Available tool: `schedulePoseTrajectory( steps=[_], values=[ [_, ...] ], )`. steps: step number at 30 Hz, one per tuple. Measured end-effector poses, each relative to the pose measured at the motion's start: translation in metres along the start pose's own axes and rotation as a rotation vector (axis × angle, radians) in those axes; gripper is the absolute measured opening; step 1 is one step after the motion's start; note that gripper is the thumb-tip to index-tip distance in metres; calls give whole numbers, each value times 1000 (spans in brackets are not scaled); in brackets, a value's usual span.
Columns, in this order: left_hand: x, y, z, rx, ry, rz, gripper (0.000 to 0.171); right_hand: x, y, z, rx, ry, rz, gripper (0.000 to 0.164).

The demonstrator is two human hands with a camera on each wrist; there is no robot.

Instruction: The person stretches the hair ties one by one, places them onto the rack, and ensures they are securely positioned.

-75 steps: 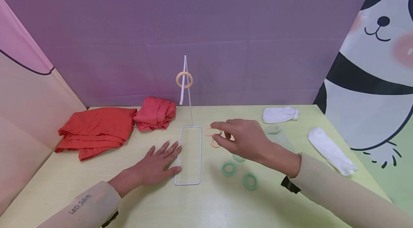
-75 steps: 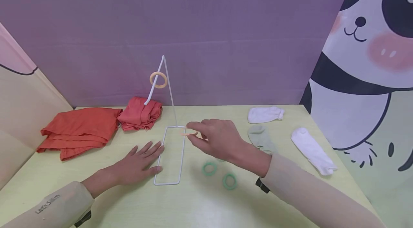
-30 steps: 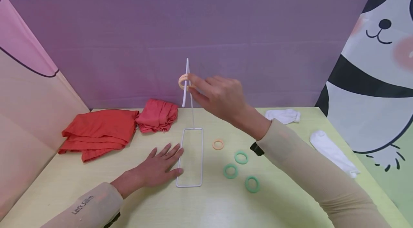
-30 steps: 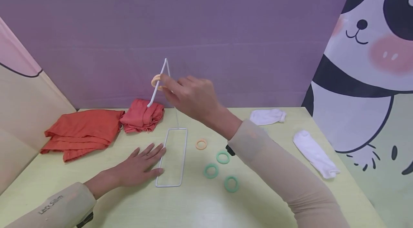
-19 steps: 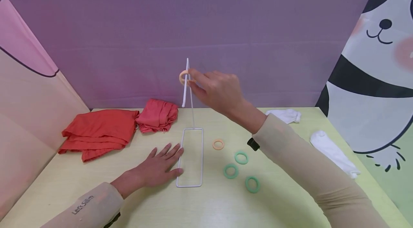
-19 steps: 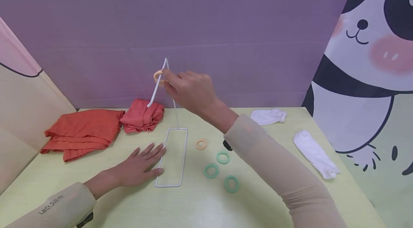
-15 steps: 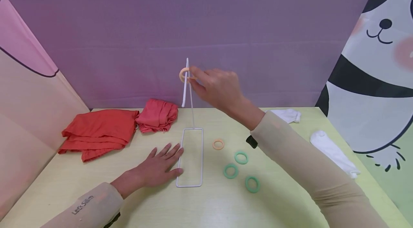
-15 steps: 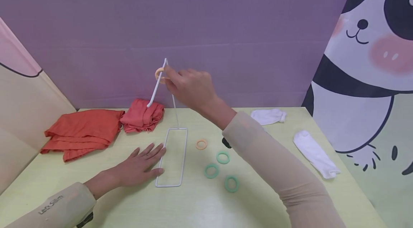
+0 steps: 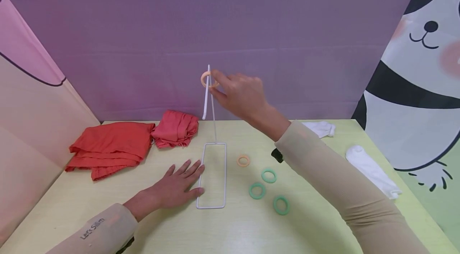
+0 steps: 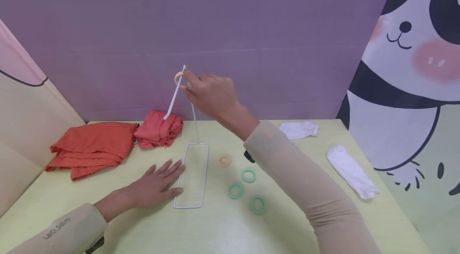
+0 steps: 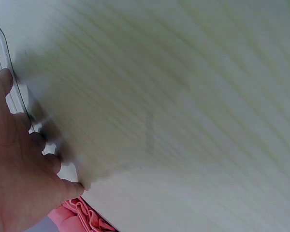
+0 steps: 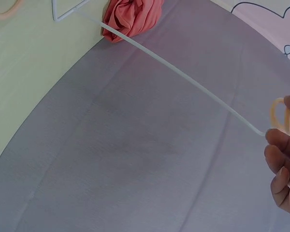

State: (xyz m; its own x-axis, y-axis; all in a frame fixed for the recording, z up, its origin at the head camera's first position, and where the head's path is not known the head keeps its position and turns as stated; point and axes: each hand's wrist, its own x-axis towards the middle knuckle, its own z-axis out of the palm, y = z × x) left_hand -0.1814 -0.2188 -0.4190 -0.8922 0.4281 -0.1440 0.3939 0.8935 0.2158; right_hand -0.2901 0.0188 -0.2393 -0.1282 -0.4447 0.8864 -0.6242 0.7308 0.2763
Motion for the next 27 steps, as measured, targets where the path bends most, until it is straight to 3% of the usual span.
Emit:
schedulePoseTrajectory(
  steps=[7, 14, 20, 27],
  values=[
    [-4, 6, -9, -3, -20, 0, 76, -4, 0, -18, 36, -177, 87, 46],
    [-4, 5, -9, 1, -25, -5, 77, -22, 10, -47, 259, -387, 178, 54],
    [-3, 4, -9, 3, -28, -5, 78, -55, 11, -63, 350, -677, 242, 56],
    [-4, 4, -9, 3, -27, -2, 78, -107, 9, -59, 399, -961, 307, 59]
  ],
)
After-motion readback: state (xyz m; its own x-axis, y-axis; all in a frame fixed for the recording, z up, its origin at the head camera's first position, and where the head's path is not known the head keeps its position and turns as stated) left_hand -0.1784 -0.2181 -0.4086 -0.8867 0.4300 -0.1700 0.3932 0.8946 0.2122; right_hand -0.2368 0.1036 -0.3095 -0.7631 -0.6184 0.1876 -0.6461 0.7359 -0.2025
